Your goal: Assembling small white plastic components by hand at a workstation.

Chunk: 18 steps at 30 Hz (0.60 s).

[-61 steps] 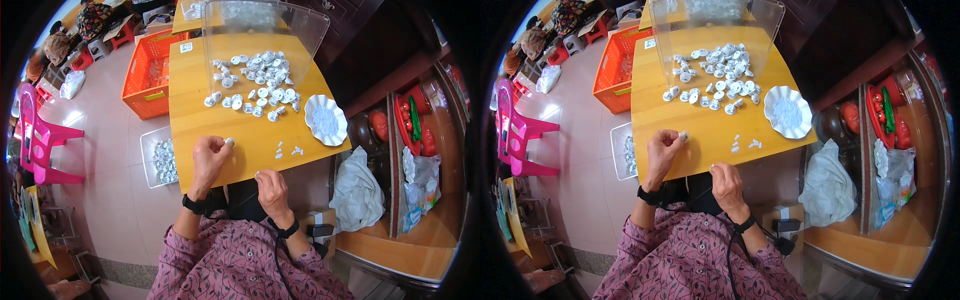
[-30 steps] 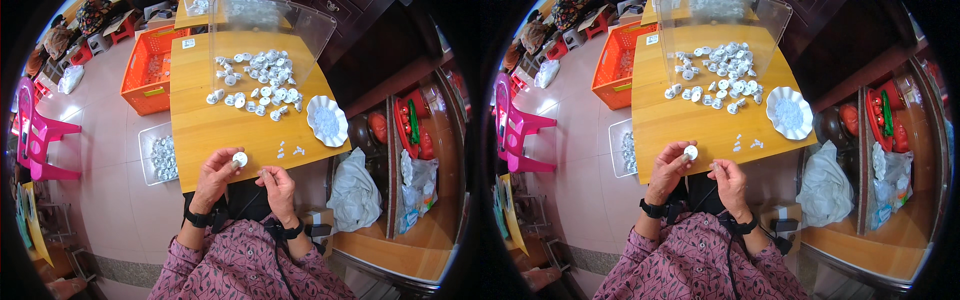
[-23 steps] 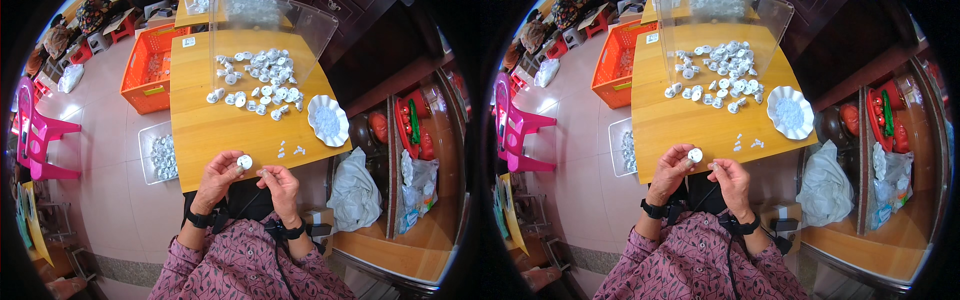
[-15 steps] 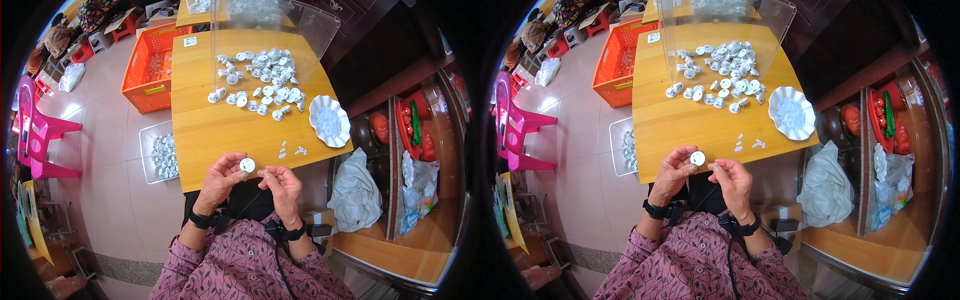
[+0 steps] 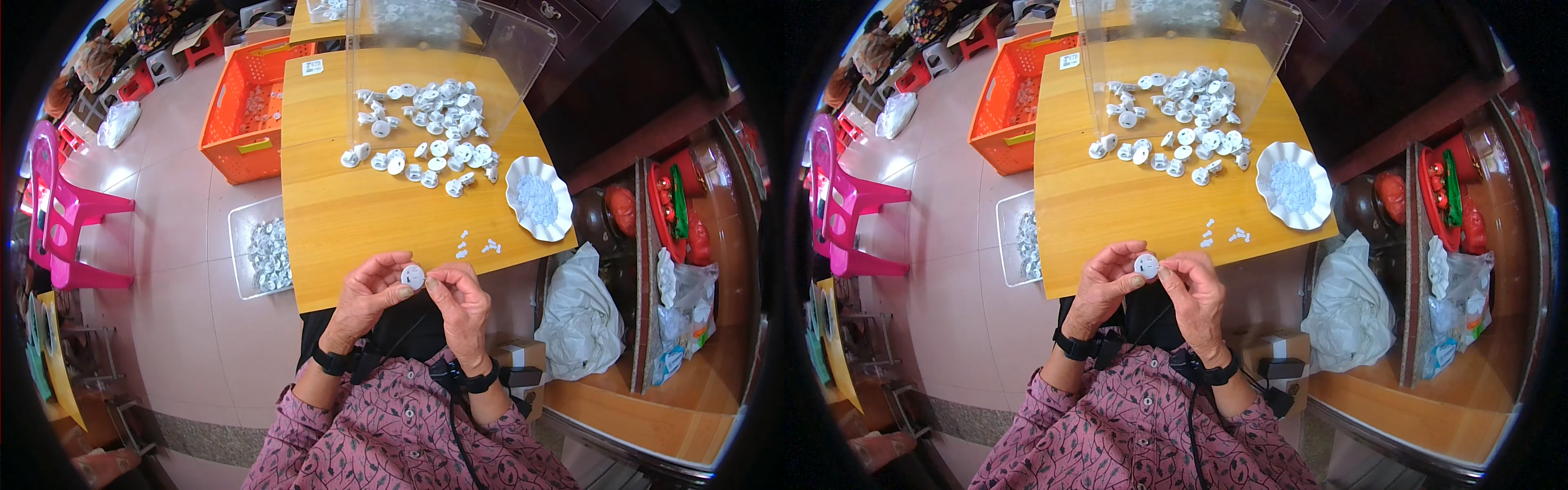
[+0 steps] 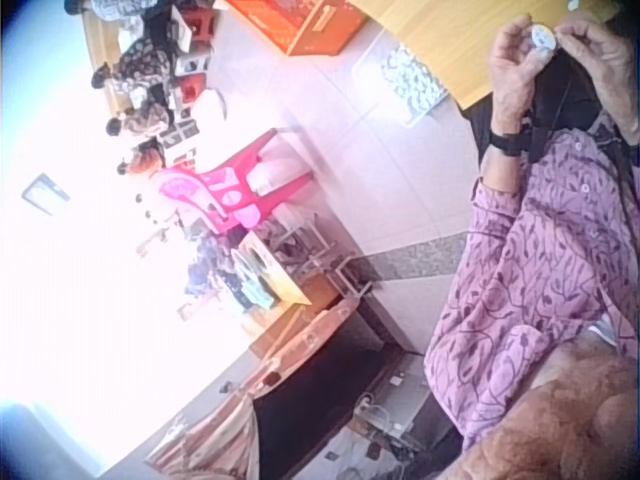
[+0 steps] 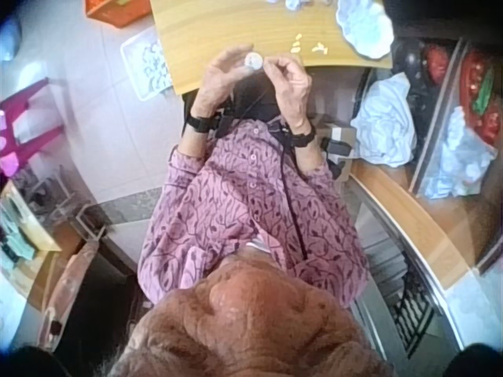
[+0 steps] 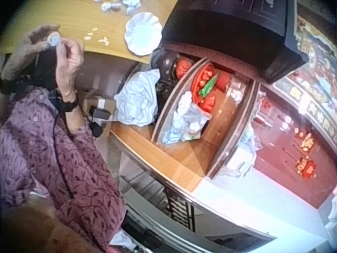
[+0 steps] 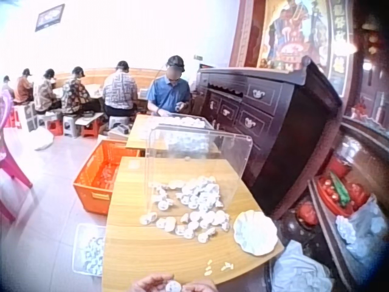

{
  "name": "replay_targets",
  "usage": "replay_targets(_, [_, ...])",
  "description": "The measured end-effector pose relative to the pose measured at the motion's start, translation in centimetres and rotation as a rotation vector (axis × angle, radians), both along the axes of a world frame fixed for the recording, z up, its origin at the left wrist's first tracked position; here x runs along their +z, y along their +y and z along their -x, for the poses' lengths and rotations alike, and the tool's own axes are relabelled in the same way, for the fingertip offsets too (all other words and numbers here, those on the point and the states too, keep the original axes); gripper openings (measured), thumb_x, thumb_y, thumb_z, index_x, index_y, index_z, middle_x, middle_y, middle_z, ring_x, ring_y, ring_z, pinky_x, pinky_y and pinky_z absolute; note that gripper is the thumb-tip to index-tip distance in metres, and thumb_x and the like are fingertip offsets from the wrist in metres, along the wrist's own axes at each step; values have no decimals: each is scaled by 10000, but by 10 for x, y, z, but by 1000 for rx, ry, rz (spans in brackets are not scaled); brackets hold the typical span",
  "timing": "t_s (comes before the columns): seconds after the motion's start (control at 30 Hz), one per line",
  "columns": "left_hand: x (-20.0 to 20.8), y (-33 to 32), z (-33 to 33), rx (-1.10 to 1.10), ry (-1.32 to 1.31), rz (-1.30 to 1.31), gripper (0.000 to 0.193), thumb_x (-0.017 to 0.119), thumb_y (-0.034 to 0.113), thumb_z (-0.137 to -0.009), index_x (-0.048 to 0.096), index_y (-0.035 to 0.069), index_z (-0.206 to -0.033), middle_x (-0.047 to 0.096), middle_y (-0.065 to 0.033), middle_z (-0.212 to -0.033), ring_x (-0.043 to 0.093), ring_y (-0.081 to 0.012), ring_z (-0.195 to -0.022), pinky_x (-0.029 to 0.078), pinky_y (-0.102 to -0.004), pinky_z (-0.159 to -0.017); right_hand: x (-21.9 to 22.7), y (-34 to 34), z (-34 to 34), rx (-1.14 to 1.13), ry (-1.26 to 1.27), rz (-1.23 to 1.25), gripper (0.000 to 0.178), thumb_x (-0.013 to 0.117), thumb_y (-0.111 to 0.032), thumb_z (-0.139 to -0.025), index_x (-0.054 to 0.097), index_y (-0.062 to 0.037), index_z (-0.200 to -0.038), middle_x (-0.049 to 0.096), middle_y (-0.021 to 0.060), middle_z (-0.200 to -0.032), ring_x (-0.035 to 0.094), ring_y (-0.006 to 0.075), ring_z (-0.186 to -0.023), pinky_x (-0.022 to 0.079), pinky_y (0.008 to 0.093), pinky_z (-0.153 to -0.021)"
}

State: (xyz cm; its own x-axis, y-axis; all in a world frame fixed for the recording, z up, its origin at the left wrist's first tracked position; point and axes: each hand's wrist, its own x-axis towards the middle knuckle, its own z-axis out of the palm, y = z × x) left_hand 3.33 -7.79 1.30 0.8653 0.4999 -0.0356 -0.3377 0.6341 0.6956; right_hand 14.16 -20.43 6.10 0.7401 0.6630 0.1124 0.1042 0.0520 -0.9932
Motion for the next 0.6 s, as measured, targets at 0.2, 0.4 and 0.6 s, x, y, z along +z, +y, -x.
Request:
replay_targets(0.2, [-2,-1,1,-32,-19,-14,377,699,-30,-898,604,-24,-1264,667,-121,-1194,658,-206,-1072,558,-366,-959,0,2,2,23,15,-15,69,698,-26,-929,684,27,-971,573,39,-1024,593,103,-906,490,229,-788])
replay_targets(0.4, [-3,-1,1,-37,-3,0,361,711,20,-905,618,-12,-1253,672,-123,-1183,659,-204,-1065,560,-354,-945,-5,2,3,11,11,-14,72,701,-27,-928,687,29,-971,574,41,-1024,595,104,-906,493,230,-792])
replay_targets(0.6, [-6,-3,1,-32,6,-7,365,724,41,-902,623,-6,-1250,675,-121,-1171,659,-198,-1053,560,-349,-940,-8,2,3,9,19,-21,71,705,-21,-924,689,28,-972,579,43,-1017,606,104,-898,501,230,-780])
